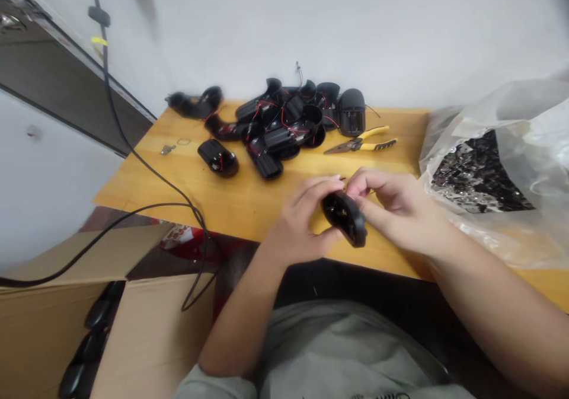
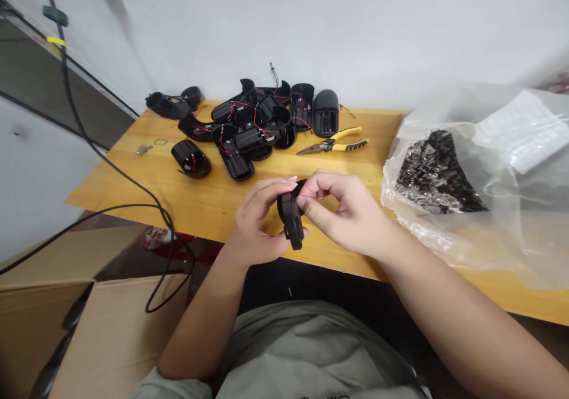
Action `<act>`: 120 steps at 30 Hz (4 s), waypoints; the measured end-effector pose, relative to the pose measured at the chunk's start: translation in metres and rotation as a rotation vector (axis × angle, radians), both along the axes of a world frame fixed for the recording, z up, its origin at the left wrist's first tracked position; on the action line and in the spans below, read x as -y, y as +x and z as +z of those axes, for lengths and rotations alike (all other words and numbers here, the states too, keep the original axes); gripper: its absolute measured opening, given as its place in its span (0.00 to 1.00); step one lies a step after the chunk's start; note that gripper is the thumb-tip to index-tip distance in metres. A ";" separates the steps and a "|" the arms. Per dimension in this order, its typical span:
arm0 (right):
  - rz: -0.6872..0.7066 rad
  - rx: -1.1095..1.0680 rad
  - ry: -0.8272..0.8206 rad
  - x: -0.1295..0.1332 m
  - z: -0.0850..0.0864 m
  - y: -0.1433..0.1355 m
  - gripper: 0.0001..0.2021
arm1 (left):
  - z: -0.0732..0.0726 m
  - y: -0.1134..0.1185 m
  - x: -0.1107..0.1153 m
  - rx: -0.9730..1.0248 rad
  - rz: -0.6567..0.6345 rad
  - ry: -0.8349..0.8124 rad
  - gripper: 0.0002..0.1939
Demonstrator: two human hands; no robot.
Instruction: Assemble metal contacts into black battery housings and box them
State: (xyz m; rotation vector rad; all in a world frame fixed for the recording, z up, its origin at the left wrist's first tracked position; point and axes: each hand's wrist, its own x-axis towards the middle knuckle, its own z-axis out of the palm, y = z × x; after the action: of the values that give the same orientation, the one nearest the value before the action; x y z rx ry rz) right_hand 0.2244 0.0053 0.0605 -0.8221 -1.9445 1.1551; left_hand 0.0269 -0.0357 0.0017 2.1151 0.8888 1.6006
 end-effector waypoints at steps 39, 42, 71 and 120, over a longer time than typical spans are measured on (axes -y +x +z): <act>-0.099 0.029 -0.182 0.005 0.010 0.002 0.06 | 0.003 -0.013 -0.007 0.048 -0.140 -0.222 0.40; -0.108 0.036 -0.158 0.004 0.010 0.003 0.05 | 0.003 -0.013 -0.006 0.027 -0.120 -0.224 0.40; 0.124 -0.171 -0.467 0.001 0.000 0.002 0.15 | 0.005 -0.010 -0.007 -0.002 -0.207 -0.072 0.41; 0.109 -0.183 -0.493 0.011 -0.007 0.003 0.12 | 0.004 -0.009 -0.004 0.108 -0.348 -0.125 0.34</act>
State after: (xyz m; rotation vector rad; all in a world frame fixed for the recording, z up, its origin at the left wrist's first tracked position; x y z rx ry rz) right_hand 0.2277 -0.0058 0.0534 -0.8273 -1.5894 1.7509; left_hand 0.0179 -0.0320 0.0058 1.9485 0.5339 1.4244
